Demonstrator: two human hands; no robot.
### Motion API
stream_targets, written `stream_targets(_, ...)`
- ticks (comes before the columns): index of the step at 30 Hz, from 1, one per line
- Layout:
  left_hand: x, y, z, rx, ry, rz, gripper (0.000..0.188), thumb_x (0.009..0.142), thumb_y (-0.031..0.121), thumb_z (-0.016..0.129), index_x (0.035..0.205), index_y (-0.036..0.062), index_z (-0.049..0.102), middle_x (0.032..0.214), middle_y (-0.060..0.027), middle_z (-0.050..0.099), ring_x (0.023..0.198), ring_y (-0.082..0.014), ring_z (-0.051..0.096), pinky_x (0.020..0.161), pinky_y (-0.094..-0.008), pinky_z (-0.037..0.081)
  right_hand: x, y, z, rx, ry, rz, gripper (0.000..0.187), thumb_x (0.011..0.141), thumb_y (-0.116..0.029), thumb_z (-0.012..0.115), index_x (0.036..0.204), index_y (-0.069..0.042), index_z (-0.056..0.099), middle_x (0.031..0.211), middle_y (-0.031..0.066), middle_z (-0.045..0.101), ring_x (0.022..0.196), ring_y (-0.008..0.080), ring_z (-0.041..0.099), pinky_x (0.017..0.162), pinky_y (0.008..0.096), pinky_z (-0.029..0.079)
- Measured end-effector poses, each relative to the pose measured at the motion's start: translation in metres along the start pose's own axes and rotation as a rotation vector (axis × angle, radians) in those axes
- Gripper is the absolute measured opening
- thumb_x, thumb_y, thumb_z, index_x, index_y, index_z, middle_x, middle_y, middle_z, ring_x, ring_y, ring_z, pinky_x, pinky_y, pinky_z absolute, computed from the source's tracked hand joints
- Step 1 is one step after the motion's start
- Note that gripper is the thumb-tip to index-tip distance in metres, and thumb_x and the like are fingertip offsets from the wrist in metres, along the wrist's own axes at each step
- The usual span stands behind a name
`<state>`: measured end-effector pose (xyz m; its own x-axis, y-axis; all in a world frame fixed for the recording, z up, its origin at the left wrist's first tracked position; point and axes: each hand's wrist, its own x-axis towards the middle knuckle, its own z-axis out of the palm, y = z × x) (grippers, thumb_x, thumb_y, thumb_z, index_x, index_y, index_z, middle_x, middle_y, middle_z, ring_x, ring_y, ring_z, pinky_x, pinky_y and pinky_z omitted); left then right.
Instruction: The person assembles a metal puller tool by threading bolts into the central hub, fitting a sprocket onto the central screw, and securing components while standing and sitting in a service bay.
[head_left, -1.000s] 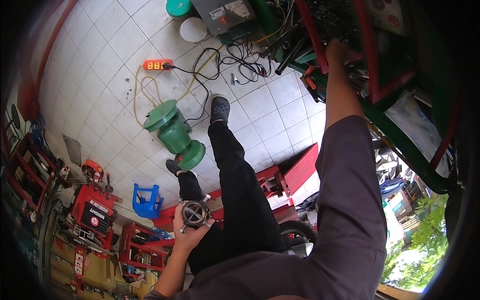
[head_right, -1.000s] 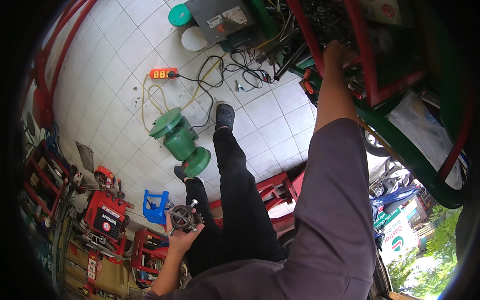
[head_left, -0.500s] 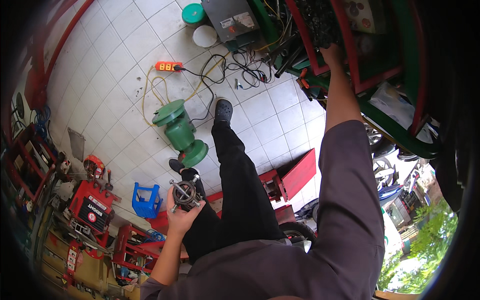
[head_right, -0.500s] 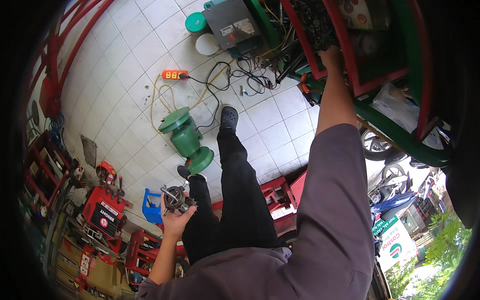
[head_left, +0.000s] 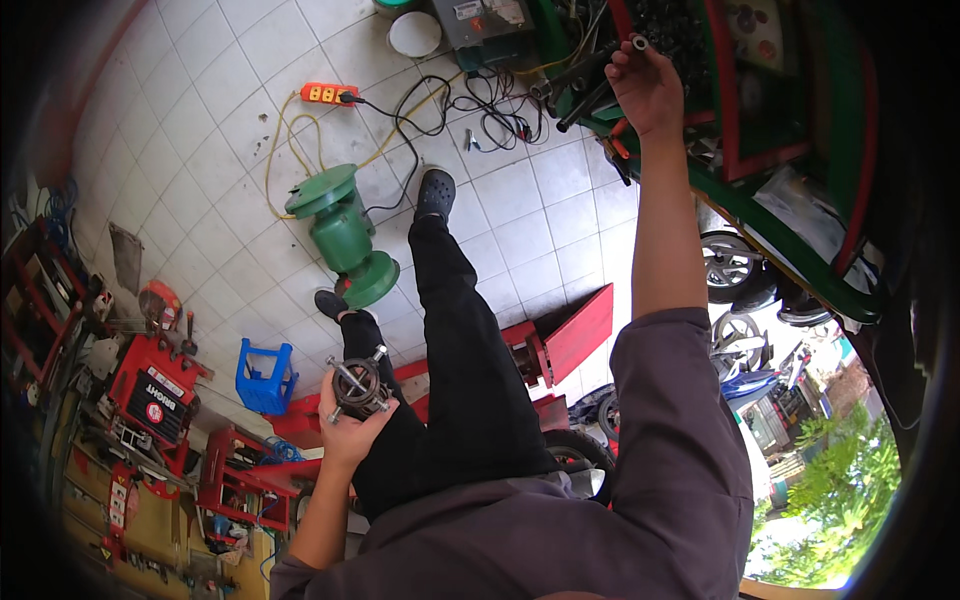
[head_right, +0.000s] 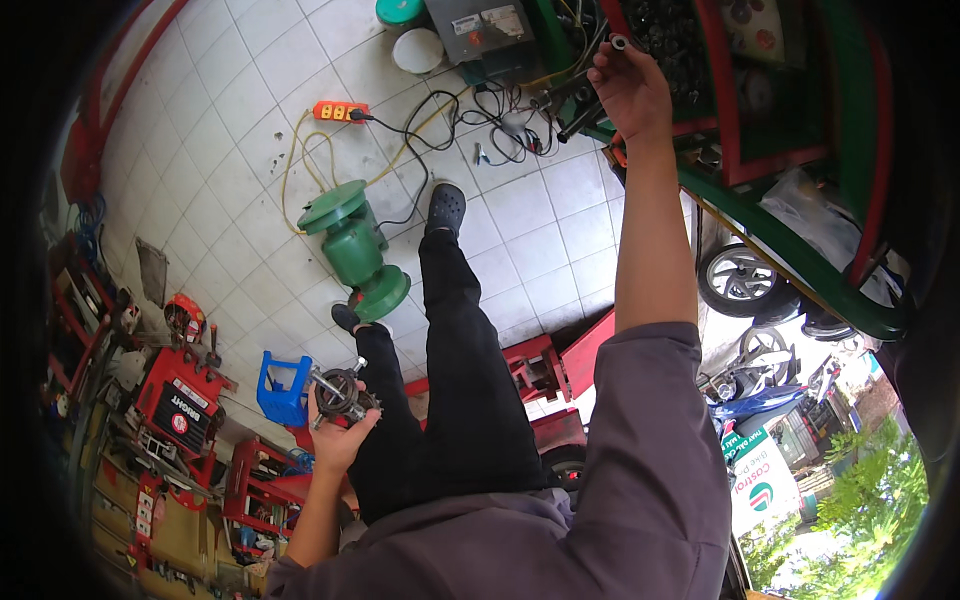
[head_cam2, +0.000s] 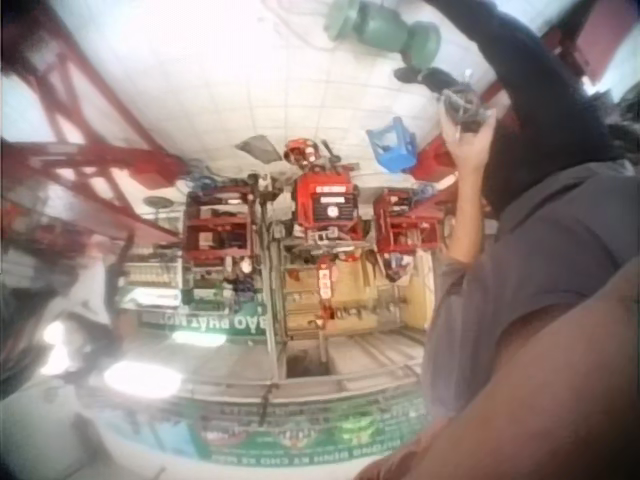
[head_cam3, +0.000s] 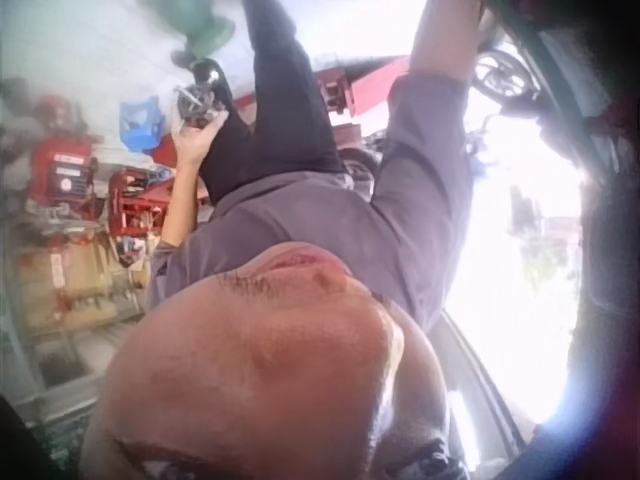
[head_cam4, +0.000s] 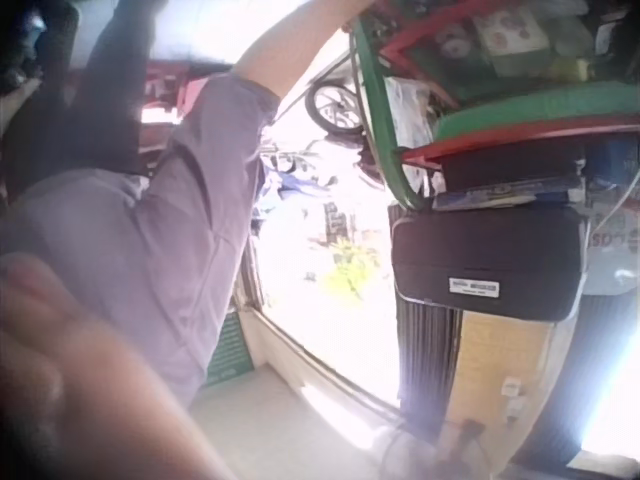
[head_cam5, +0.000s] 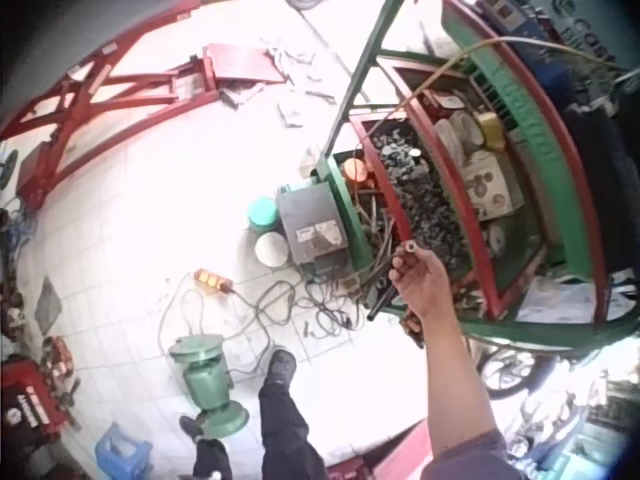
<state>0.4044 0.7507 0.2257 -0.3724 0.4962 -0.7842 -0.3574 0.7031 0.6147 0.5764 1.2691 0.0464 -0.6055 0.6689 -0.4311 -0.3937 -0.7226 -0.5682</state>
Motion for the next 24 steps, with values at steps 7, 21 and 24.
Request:
stream_targets(7,0.02,0.038,0.001,0.354,-0.026,0.333,0.07,0.065,0.022,0.083,0.121,-0.0048,0.051,0.101,-0.0208,0.062,0.089,-0.0336,0.063,0.078,-0.0372,0.05,-0.134,0.055,0.179,-0.733,-0.216,0.055,0.021,0.082,0.004,0.064,0.101,0.002,0.057,0.096,0.0096,0.064,0.086,0.0146,0.058,0.079,0.028,0.047)
stream_targets(21,-0.151,0.007,-0.14,0.402,0.126,0.718,0.061,0.061,0.019,0.082,0.114,0.0027,0.057,0.089,-0.0118,0.064,0.08,-0.0291,0.061,0.073,-0.0371,0.048,-0.363,0.161,0.404,-1.079,-0.618,0.112,0.025,0.074,0.003,0.068,0.098,0.0,0.065,0.084,0.003,0.063,0.075,0.0109,0.056,0.072,0.0244,0.046)
stream_targets(24,-0.188,-0.035,-0.172,0.394,0.169,0.762,0.06,0.063,0.021,0.082,0.116,0.0035,0.058,0.097,-0.014,0.065,0.085,-0.0304,0.062,0.076,-0.0371,0.049,-0.411,0.199,0.442,-1.196,-0.706,0.051,0.026,0.072,0.002,0.069,0.098,-0.002,0.065,0.084,0.0042,0.064,0.074,0.0125,0.056,0.071,0.0252,0.047)
